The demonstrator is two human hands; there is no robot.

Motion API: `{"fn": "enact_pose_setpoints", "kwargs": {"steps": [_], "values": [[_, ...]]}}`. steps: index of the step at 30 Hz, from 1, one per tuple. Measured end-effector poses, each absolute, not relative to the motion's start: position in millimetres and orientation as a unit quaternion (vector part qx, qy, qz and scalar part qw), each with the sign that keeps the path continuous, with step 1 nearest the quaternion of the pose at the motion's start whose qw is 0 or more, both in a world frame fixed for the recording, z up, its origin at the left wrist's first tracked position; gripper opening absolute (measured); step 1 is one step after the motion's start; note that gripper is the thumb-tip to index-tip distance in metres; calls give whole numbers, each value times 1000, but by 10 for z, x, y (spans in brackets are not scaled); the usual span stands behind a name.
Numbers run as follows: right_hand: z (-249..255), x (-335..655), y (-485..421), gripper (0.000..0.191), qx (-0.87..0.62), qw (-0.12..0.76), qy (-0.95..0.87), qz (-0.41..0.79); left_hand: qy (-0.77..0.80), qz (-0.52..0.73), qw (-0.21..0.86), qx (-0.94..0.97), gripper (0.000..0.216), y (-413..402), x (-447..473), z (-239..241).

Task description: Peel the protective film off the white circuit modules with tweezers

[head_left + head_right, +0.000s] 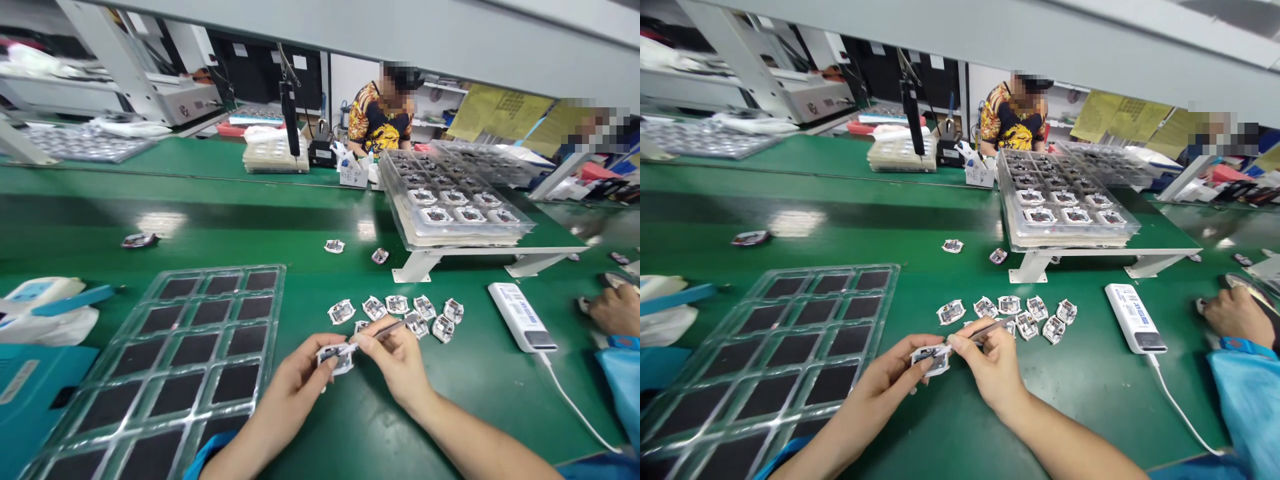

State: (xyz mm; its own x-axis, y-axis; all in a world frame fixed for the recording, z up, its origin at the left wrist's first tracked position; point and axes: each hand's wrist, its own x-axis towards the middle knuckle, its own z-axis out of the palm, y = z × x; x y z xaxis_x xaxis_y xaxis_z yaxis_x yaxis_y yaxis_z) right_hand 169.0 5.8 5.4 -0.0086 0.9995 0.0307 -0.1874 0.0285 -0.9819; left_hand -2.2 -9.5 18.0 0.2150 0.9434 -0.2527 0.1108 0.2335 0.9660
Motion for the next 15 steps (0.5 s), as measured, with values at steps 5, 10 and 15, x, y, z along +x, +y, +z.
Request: {"fn": "enact_pose_setpoints", "kwargs": {"steps": [5,10,15], "values": [[48,1679,59,18,-444,558,-463,526,518,354,590,508,32,-95,-19,151],[43,1680,57,17,-425,551,-484,531,527,360,601,481,32,-91,-20,157],[10,1668,48,17,-427,563,-464,534,530,368,603,469,34,-85,-10,191]]}}
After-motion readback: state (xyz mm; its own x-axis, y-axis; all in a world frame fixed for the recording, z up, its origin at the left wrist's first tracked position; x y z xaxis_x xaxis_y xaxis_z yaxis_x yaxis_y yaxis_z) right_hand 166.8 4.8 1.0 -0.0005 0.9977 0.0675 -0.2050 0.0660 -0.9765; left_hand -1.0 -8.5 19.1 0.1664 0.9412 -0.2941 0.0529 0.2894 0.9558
